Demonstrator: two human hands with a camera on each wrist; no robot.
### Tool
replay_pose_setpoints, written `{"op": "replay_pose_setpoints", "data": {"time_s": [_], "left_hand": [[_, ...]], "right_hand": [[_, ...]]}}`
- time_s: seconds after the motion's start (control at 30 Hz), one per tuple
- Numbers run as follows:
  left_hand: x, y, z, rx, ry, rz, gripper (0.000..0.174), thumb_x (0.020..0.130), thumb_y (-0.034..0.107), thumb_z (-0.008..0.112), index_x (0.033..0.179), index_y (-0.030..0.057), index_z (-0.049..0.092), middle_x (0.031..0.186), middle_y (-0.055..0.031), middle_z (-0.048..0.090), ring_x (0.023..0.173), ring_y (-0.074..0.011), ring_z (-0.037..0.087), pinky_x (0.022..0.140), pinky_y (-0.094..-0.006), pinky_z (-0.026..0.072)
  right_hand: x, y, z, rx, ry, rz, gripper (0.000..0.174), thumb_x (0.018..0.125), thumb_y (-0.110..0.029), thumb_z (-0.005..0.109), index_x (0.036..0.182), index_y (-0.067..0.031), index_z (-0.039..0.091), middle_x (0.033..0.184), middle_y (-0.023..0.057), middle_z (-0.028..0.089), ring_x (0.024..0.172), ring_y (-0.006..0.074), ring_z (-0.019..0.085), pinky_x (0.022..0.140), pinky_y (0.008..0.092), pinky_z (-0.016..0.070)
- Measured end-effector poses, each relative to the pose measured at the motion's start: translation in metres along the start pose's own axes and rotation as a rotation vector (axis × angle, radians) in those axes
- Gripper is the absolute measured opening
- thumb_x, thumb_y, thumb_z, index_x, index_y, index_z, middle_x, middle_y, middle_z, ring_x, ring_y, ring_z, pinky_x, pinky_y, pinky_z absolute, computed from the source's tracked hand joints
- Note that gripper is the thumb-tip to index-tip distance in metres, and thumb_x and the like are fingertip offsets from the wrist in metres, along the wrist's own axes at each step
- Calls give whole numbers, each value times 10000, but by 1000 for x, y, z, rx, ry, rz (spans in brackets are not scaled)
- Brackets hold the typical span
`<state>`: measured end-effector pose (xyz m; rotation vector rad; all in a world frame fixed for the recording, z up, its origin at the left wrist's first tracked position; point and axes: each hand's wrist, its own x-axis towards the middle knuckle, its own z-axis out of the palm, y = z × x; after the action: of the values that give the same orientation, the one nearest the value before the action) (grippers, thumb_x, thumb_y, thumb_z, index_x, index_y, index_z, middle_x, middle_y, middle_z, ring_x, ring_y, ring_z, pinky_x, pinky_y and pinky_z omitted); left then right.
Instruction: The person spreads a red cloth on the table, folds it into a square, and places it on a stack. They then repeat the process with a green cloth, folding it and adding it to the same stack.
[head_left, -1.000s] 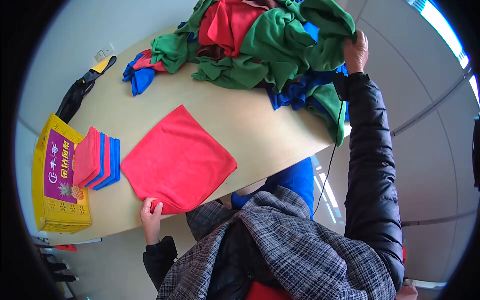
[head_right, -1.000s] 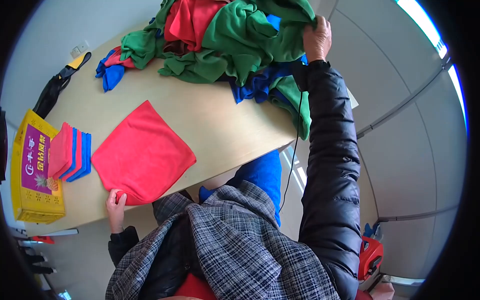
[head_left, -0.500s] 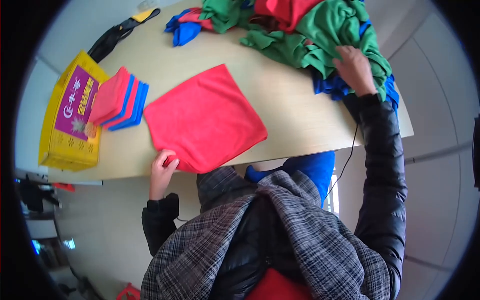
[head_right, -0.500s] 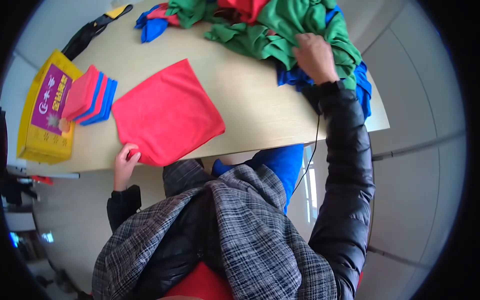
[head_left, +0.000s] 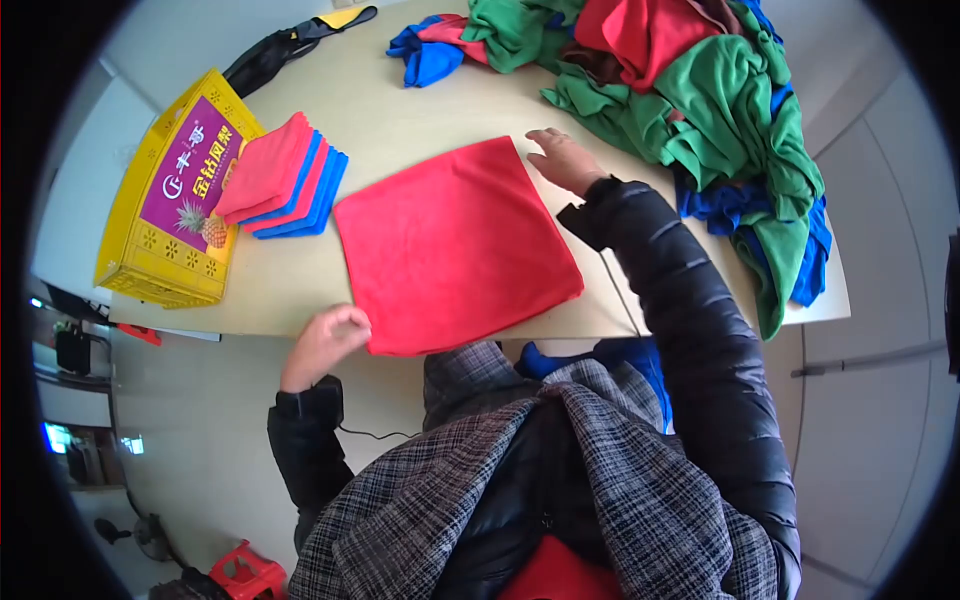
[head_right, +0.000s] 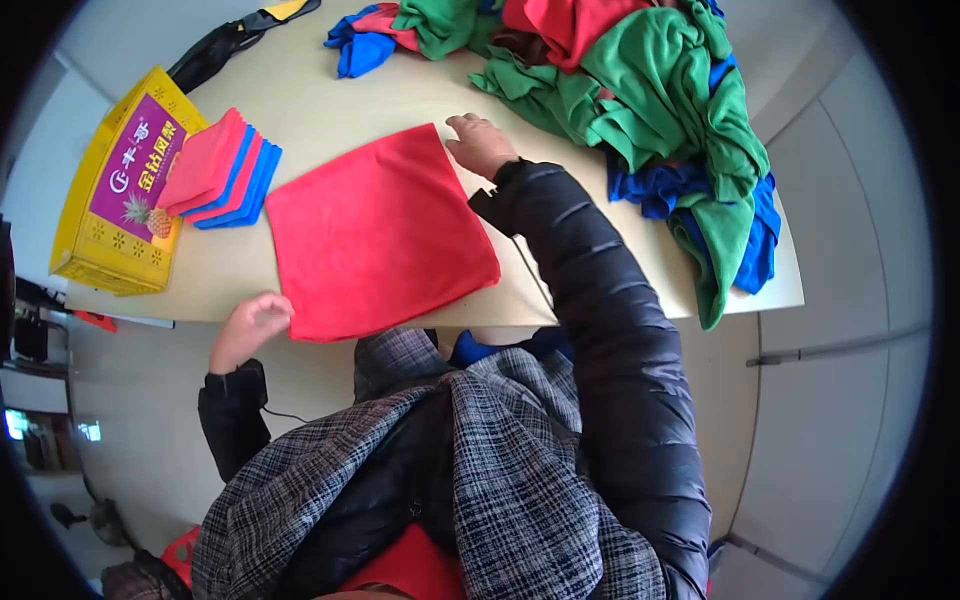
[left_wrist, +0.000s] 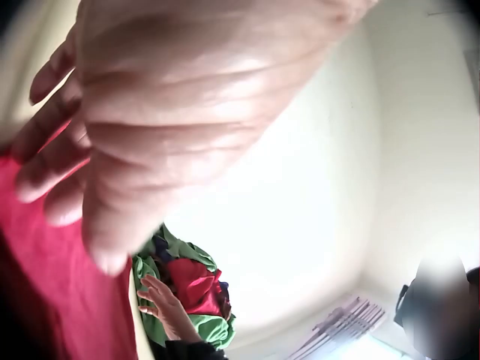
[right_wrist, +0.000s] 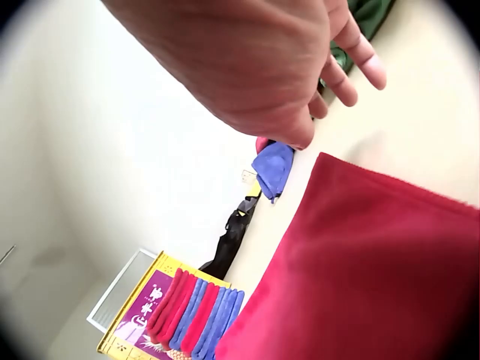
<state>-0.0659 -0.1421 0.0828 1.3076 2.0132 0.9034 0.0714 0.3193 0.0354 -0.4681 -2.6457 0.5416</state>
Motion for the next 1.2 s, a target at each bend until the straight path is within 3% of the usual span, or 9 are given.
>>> {"op": "replay_pose_setpoints", "data": {"time_s": [0.07,0.23,0.53,0.6,0.73,0.83,1.0,1.07,1.2], "left_hand": [[23,-20,-16,-85,125,-214,149,927,88,630,1046,-2,628,1071,-90,646,1019,-186,620,935,-309,473],[126,-80,-49,688,597,152,308,978,140,581,1264,26,592,1238,-147,623,1164,-320,597,1012,-399,465],[183,-81,-51,837,408,-149,274,868,157,683,1100,25,620,1143,-174,652,1077,-392,619,896,-487,512],[185,-84,-51,825,401,-144,251,862,155,687,1061,18,621,1110,-182,661,1051,-394,627,874,-494,514],[177,-60,-60,578,297,7,216,849,142,692,971,-7,595,938,-173,661,906,-318,663,794,-440,519],[186,-40,-69,61,-25,81,250,831,146,702,953,-26,568,845,-140,618,813,-216,622,740,-373,495],[229,10,-70,-85,-86,-49,269,822,150,718,940,-31,558,809,-113,576,787,-146,553,724,-324,476],[275,-25,-55,-45,134,252,244,837,145,704,951,-24,571,821,-140,611,794,-200,610,734,-353,491],[290,-20,-18,198,447,160,227,867,174,689,988,7,594,933,-179,660,895,-335,651,778,-398,507]], "right_hand": [[27,-6,21,-40,26,53,405,937,-281,598,1305,-114,615,1255,152,639,1155,352,599,986,423,494],[62,-23,49,-80,-35,142,366,922,-231,606,1263,-103,642,1287,144,623,1209,359,556,1008,454,477],[56,5,30,-4,-163,140,271,901,-226,648,1106,-48,665,1082,129,670,1011,311,649,879,407,536],[37,7,9,355,-244,202,242,897,-185,653,1084,-31,665,1003,110,683,917,249,670,789,364,552],[-18,-6,-52,807,-267,195,149,933,-134,654,1036,-27,644,911,29,658,850,128,657,709,275,548],[-52,-26,-116,848,-308,280,120,935,-117,645,1027,-40,643,875,11,660,811,121,660,679,266,546],[-59,-8,-156,742,-220,371,100,926,-127,656,1003,-63,646,844,-7,663,761,95,657,634,242,537],[-54,16,-142,660,-143,416,112,918,-135,666,1000,-62,648,835,-5,664,745,95,655,621,244,533],[-51,62,-100,422,36,520,170,905,-172,687,1010,-44,653,855,24,681,770,109,663,635,247,524]]}}
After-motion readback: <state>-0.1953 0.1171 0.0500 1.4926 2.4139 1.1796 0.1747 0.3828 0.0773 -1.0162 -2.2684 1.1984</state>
